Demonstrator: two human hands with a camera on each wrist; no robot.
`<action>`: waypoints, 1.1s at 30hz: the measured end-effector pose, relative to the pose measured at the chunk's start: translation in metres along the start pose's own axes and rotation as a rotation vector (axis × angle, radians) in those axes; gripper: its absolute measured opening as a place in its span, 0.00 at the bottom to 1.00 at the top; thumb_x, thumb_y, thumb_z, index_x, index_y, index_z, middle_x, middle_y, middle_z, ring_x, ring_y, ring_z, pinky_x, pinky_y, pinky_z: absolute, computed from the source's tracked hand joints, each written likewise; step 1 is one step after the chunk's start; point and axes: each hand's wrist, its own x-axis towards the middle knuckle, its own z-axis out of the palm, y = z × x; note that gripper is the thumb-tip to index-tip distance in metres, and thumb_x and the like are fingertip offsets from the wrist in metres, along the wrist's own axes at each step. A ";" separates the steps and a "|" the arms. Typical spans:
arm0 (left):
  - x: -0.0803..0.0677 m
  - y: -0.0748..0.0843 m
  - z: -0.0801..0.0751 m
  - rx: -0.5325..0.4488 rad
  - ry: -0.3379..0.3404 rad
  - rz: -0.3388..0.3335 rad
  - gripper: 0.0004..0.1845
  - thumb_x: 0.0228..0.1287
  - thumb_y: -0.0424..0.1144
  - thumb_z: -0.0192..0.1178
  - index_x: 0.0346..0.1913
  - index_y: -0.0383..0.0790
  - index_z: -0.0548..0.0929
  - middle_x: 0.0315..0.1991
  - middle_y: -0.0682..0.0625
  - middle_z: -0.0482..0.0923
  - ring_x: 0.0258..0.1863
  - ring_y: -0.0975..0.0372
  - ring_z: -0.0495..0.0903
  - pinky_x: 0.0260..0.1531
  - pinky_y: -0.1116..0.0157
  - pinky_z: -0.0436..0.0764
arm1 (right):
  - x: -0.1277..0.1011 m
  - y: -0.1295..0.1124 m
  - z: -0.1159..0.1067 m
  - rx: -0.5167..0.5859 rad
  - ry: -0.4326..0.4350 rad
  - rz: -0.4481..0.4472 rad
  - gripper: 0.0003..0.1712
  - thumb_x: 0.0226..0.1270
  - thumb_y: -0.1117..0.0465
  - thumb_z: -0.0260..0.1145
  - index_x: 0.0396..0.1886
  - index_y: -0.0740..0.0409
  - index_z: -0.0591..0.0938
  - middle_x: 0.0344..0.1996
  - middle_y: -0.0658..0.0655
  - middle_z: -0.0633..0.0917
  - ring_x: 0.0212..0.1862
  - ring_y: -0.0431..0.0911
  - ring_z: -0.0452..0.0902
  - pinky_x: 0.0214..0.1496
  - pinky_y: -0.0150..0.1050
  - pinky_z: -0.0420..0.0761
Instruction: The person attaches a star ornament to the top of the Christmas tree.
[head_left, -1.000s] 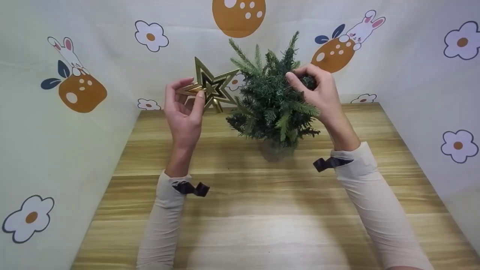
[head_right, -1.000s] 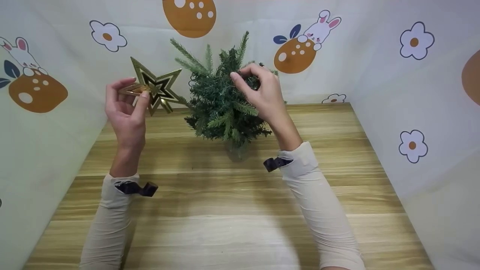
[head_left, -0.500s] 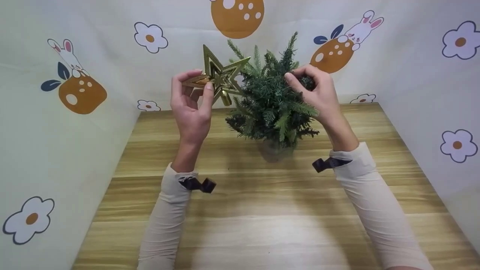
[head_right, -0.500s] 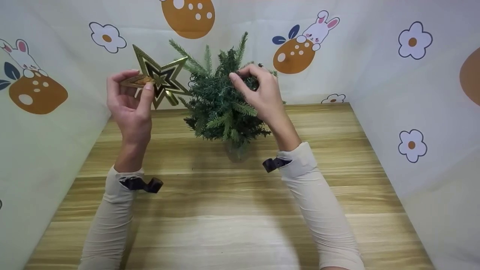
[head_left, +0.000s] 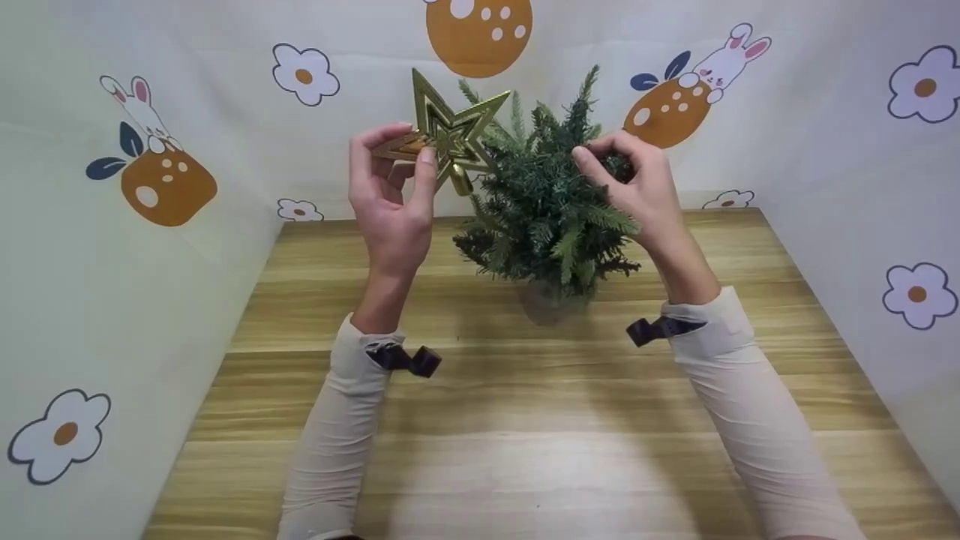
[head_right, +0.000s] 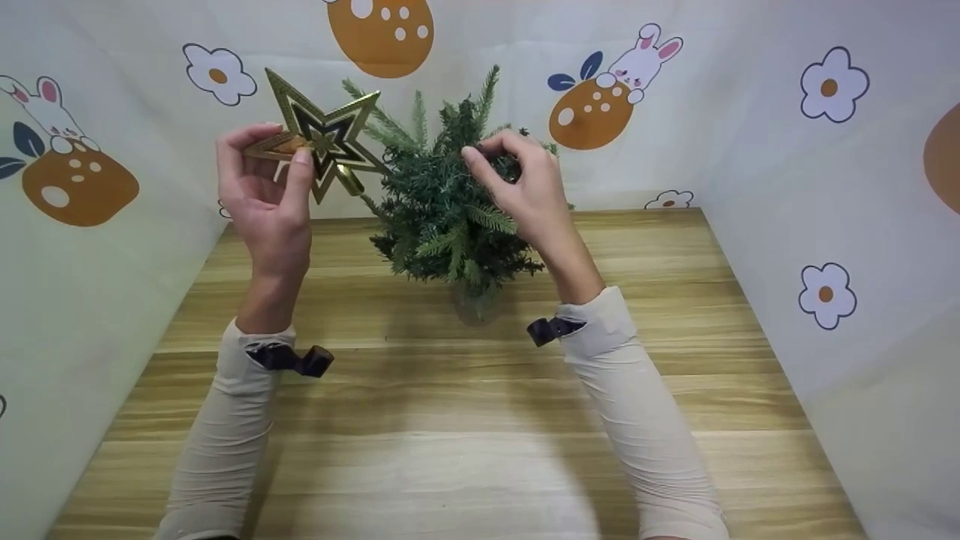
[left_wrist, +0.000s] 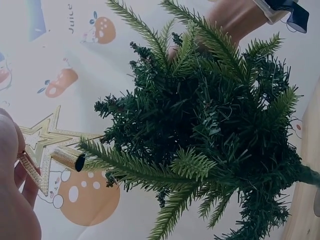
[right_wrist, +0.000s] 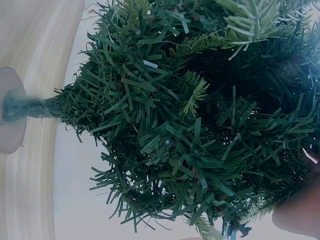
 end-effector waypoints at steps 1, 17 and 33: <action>0.000 0.000 0.001 0.000 -0.001 -0.001 0.16 0.63 0.21 0.59 0.53 0.26 0.73 0.44 0.41 0.77 0.41 0.50 0.80 0.39 0.58 0.84 | 0.000 0.000 0.000 0.002 0.001 0.001 0.14 0.70 0.55 0.69 0.41 0.64 0.85 0.37 0.56 0.85 0.32 0.43 0.77 0.32 0.31 0.78; 0.009 -0.003 0.024 -0.033 -0.040 0.009 0.16 0.63 0.21 0.59 0.54 0.26 0.73 0.47 0.40 0.76 0.40 0.48 0.80 0.38 0.54 0.85 | 0.001 0.003 -0.002 -0.005 -0.002 -0.006 0.13 0.69 0.56 0.69 0.42 0.63 0.86 0.36 0.55 0.86 0.32 0.41 0.76 0.32 0.31 0.76; 0.022 -0.006 0.045 -0.065 -0.046 -0.024 0.15 0.64 0.23 0.61 0.53 0.27 0.74 0.47 0.40 0.78 0.43 0.50 0.84 0.44 0.50 0.87 | 0.000 0.002 -0.002 0.008 -0.008 0.000 0.14 0.70 0.56 0.68 0.42 0.64 0.86 0.36 0.56 0.85 0.33 0.42 0.75 0.33 0.31 0.76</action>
